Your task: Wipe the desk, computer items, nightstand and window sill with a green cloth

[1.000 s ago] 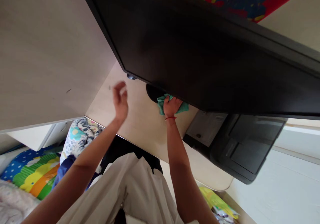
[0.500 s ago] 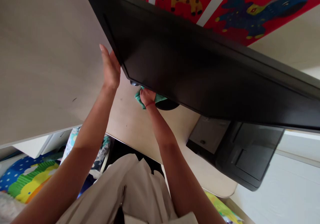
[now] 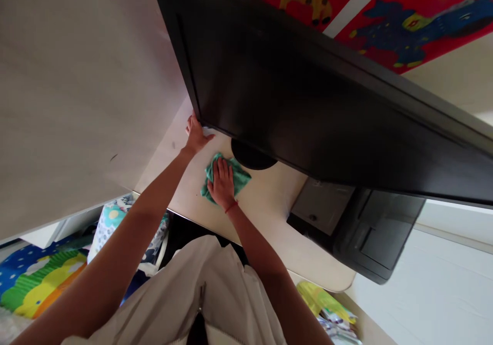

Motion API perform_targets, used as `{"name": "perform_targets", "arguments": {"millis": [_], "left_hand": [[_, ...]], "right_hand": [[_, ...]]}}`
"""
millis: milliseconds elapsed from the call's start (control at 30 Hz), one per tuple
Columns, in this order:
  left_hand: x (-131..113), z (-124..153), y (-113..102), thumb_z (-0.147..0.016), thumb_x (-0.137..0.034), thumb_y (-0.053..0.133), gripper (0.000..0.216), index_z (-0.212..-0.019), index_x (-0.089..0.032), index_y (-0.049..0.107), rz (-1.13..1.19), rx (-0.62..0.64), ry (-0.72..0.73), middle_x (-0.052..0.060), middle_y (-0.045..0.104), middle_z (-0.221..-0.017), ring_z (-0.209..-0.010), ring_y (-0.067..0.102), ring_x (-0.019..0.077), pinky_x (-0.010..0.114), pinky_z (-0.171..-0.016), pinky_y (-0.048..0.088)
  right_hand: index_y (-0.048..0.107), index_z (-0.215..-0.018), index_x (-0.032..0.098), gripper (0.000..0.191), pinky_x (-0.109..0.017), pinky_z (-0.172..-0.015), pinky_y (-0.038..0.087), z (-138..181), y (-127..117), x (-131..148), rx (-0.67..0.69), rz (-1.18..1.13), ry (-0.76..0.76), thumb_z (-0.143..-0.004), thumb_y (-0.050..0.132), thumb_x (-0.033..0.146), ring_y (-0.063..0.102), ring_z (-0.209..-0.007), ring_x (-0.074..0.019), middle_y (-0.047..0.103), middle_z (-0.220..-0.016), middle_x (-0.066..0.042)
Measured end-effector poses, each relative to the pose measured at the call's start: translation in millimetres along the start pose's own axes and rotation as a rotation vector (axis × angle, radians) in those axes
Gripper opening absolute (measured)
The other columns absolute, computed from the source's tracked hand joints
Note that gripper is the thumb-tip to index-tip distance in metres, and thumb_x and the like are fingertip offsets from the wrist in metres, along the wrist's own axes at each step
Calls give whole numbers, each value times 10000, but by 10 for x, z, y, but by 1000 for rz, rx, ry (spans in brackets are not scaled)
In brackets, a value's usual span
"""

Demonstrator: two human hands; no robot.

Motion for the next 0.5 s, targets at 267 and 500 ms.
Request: {"name": "perform_targets", "arguments": {"millis": [267, 500], "left_hand": [[70, -189, -33, -742, -219, 861, 1097, -1658, -211, 258, -170, -96, 64, 190, 618, -1426, -1438, 485, 366, 590, -1243, 293], [163, -323, -523, -867, -504, 770, 814, -1548, -194, 449, -38, -187, 169, 141, 588, -1388, -1402, 531, 280, 466, -1189, 443]], "right_hand": [[464, -1628, 118, 707, -645, -1281, 175, 368, 232, 131, 34, 80, -2, -1007, 543, 447, 216, -1604, -433, 248, -1741, -211], [471, -1566, -25, 684, -622, -1247, 272, -1226, -212, 94, -127, 27, 251, -1000, 546, 352, 364, -1512, -439, 426, -1597, -311]]}}
Point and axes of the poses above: each hand's wrist, its own z-axis away from the middle knuckle, its own y-axis out of the palm, x = y × z, the point moved 9 cm from there along -z, towards the middle knuckle
